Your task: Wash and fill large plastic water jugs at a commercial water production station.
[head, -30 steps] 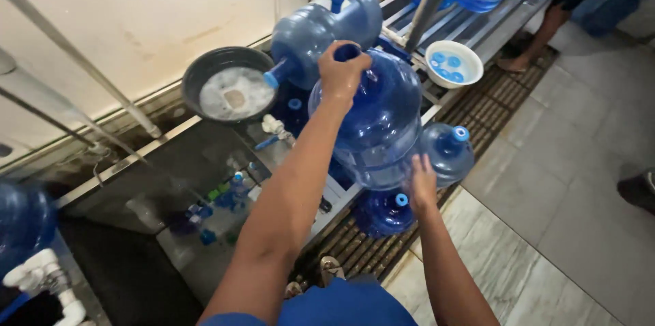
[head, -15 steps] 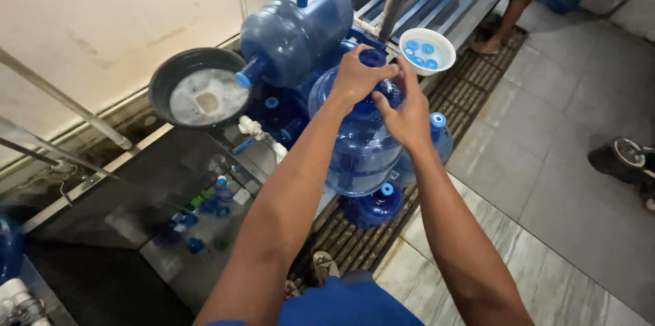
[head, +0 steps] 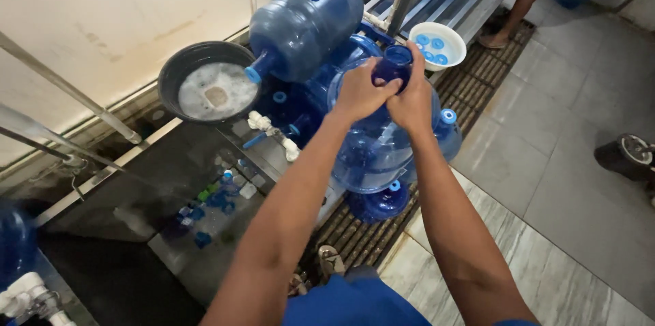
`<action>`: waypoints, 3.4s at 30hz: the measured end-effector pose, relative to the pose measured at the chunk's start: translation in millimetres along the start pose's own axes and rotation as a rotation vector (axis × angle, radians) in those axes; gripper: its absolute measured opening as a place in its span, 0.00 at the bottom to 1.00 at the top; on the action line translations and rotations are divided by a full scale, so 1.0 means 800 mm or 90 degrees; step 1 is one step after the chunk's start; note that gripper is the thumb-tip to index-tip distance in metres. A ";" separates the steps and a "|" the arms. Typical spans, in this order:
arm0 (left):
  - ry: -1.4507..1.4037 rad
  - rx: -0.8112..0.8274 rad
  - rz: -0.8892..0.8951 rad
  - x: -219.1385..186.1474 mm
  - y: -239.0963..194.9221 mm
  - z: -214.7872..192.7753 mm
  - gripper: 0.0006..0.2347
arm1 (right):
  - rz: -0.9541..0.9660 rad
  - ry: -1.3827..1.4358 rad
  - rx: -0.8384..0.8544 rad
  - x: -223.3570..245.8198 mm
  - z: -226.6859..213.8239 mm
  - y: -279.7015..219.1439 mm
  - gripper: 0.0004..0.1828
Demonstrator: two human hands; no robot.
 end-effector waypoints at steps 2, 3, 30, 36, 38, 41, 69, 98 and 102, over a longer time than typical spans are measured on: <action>-0.005 -0.102 0.078 0.021 -0.009 0.012 0.21 | 0.004 0.000 -0.003 0.007 0.002 -0.002 0.45; -0.011 -0.202 0.157 0.029 -0.015 0.017 0.18 | 0.010 -0.002 -0.006 0.010 0.002 -0.003 0.46; -0.035 0.118 -0.065 0.170 -0.162 0.023 0.63 | -0.012 -0.189 -0.061 -0.012 -0.035 -0.030 0.27; -0.084 0.084 -0.077 0.176 -0.156 0.027 0.66 | -0.004 -0.144 -0.040 -0.001 -0.035 -0.010 0.27; -0.202 0.141 -0.147 0.156 -0.153 0.023 0.66 | 0.032 -0.152 -0.019 -0.002 -0.039 -0.010 0.27; -0.239 0.146 -0.142 0.163 -0.131 0.030 0.65 | 0.067 -0.131 0.000 -0.008 -0.042 0.011 0.25; 0.008 0.039 0.073 0.095 0.326 0.201 0.55 | -0.017 0.008 -0.152 -0.248 -0.178 0.337 0.26; 0.113 0.125 -0.136 0.213 0.544 0.325 0.36 | 0.251 -0.202 -0.050 -0.673 0.027 0.612 0.39; 0.104 0.129 -0.182 0.199 0.533 0.295 0.33 | 0.464 0.103 0.075 -0.651 0.041 0.584 0.53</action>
Point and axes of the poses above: each hand's wrist, its own y-axis towards the middle knuckle, its own z-axis out of the palm, x = y × z, the point moved 2 cm from there along y, towards the middle knuckle, and after that the axes turned 1 degree about x, right-handed, at the moved point
